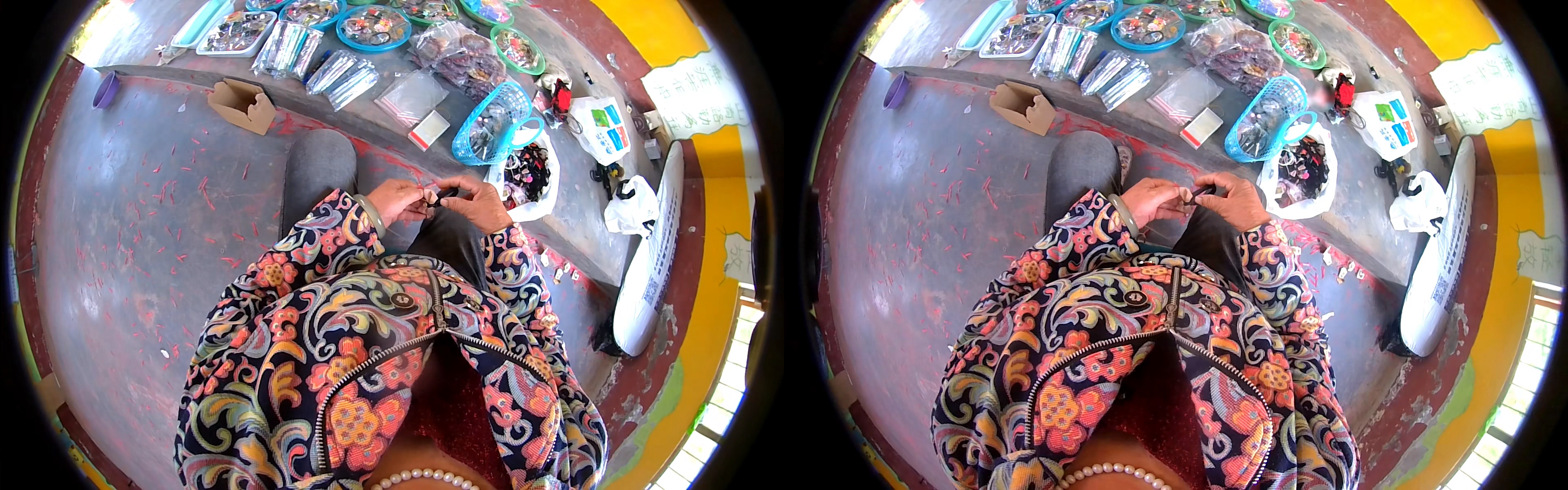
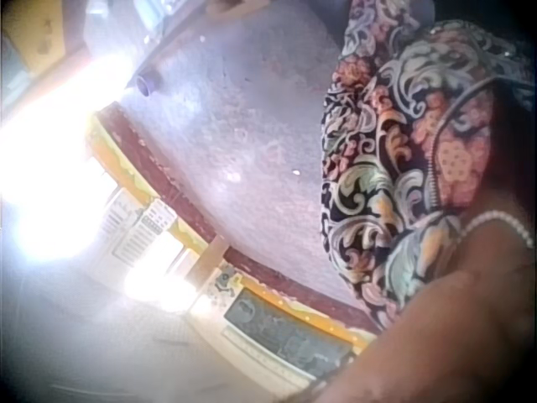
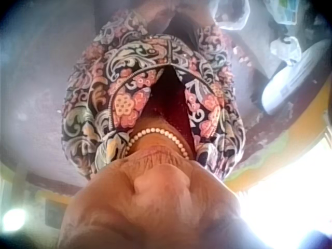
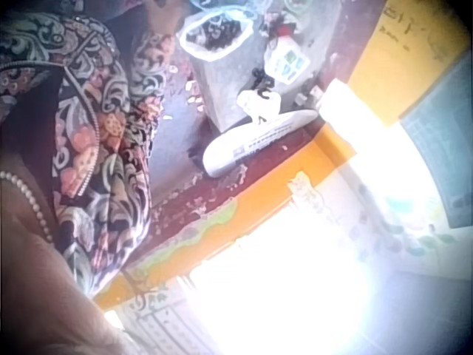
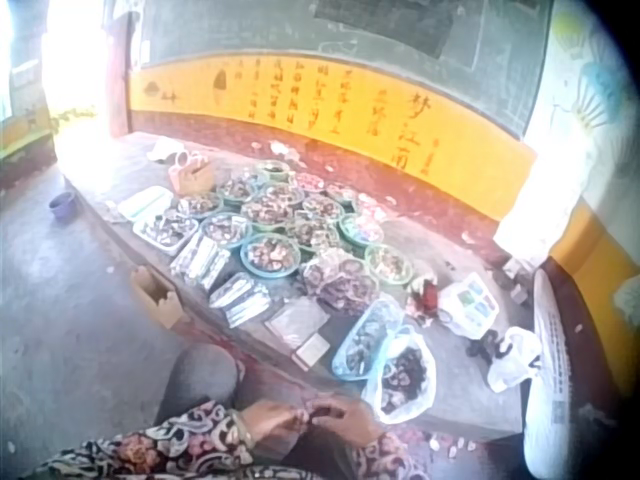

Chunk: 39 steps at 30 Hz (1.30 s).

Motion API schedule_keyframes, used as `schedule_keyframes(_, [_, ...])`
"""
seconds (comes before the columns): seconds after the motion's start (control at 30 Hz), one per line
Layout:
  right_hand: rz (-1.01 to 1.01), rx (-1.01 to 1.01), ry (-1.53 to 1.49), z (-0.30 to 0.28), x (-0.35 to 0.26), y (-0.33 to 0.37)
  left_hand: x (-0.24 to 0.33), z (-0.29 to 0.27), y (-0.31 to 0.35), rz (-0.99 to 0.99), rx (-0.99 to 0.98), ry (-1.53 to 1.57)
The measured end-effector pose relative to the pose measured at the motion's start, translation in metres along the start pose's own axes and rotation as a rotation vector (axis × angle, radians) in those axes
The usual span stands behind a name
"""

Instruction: The person sits on the ground and assembles small keychains by hand. They pick up a small plastic bag, insert a metal ring and a decorative charm, and then place the finished item into a white plastic bag. The process is repeated with multiple items from a pile of components.

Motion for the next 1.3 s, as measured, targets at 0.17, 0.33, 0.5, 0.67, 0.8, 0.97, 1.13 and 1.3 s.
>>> schedule_keyframes(0.17, [-0.086, 0.128, 0.226, 0.0, -0.022, 0.004, -0.002, -0.007, -0.003, 0.029, -0.053, 0.014])
schedule_keyframes(0.33, [-0.049, 0.238, 0.392, 0.001, -0.029, 0.005, -0.001, -0.003, -0.001, 0.024, -0.024, -0.061])
schedule_keyframes(0.5, [-0.018, 0.219, 0.125, 0.003, -0.005, -0.002, 0.0, 0.003, 0.005, -0.048, 0.001, -0.11])
schedule_keyframes(0.67, [0.0, 0.148, 0.135, 0.002, -0.001, -0.004, 0.0, 0.005, 0.008, -0.03, -0.008, -0.139])
schedule_keyframes(0.8, [0.024, 0.155, 0.24, 0.0, -0.002, -0.005, -0.001, 0.009, 0.009, -0.062, -0.008, -0.152])
schedule_keyframes(0.97, [0.069, 0.187, 0.457, -0.003, -0.018, -0.001, -0.001, 0.008, 0.009, -0.058, -0.02, -0.139])
schedule_keyframes(1.13, [0.064, 0.198, 0.564, 0.001, -0.027, 0.0, 0.003, 0.012, 0.011, -0.048, -0.024, -0.16])
schedule_keyframes(1.3, [-0.068, 0.173, 0.596, 0.014, -0.03, -0.005, -0.001, 0.004, 0.003, 0.013, -0.078, -0.145])
Point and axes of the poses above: each hand's wrist, its own y-axis away from the middle knuckle, its own z-axis out of the palm, x = y × z, the point moved 9 cm from there along -y, towards the middle knuckle, and after that the axes turned 13 degrees about y, right-handed, at the moved point
